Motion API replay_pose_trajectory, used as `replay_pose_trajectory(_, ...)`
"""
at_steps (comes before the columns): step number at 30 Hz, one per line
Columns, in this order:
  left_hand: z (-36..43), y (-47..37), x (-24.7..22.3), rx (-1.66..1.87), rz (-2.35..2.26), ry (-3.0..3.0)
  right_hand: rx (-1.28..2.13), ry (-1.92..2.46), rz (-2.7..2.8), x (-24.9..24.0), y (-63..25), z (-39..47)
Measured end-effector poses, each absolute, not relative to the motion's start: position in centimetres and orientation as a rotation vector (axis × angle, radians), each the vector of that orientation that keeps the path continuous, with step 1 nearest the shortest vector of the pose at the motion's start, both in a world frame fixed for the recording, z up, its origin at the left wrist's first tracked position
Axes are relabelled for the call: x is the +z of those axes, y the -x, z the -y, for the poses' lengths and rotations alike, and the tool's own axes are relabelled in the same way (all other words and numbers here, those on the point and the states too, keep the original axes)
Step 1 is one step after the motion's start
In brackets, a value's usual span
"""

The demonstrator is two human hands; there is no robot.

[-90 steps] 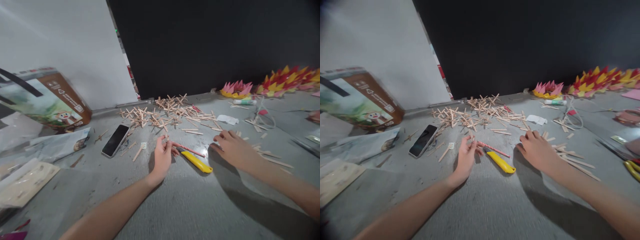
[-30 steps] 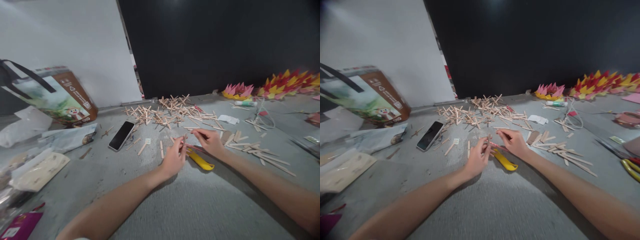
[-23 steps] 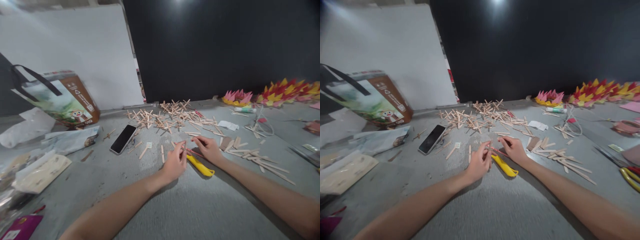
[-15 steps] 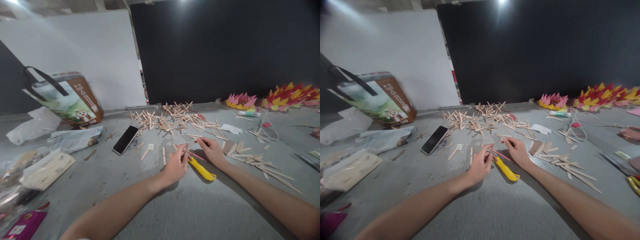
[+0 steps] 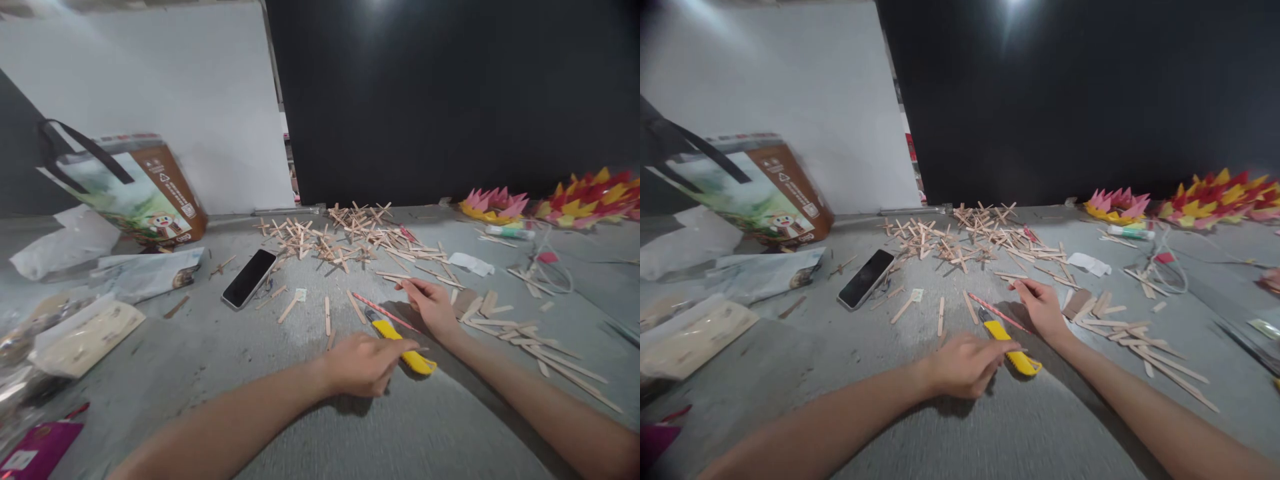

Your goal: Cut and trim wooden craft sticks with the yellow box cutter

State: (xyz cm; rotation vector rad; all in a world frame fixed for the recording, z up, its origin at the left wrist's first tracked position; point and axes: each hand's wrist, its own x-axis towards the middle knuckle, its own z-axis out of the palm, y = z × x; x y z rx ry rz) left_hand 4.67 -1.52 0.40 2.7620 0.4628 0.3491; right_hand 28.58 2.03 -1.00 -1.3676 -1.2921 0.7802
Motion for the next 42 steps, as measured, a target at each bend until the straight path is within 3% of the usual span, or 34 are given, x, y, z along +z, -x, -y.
replay_pose_trajectory(8, 1.9, -4.4, -0.3, 0.251, -0.438, -2.629, 1.167, 1.073, 0.864, -1.2, -29.6, 0.1)
replay_pose_trajectory(14, 2.6, -4.7, 0.3, 0.145, -0.278, -2.659, 1.324, 1.104, 0.763, -0.5, -30.2, 0.8)
replay_pose_trajectory(42, 2.8, -7.6, 0.3, 0.265, -0.239, -3.219, 1.333, 1.04, 0.908, -1.3, -29.5, -2.1)
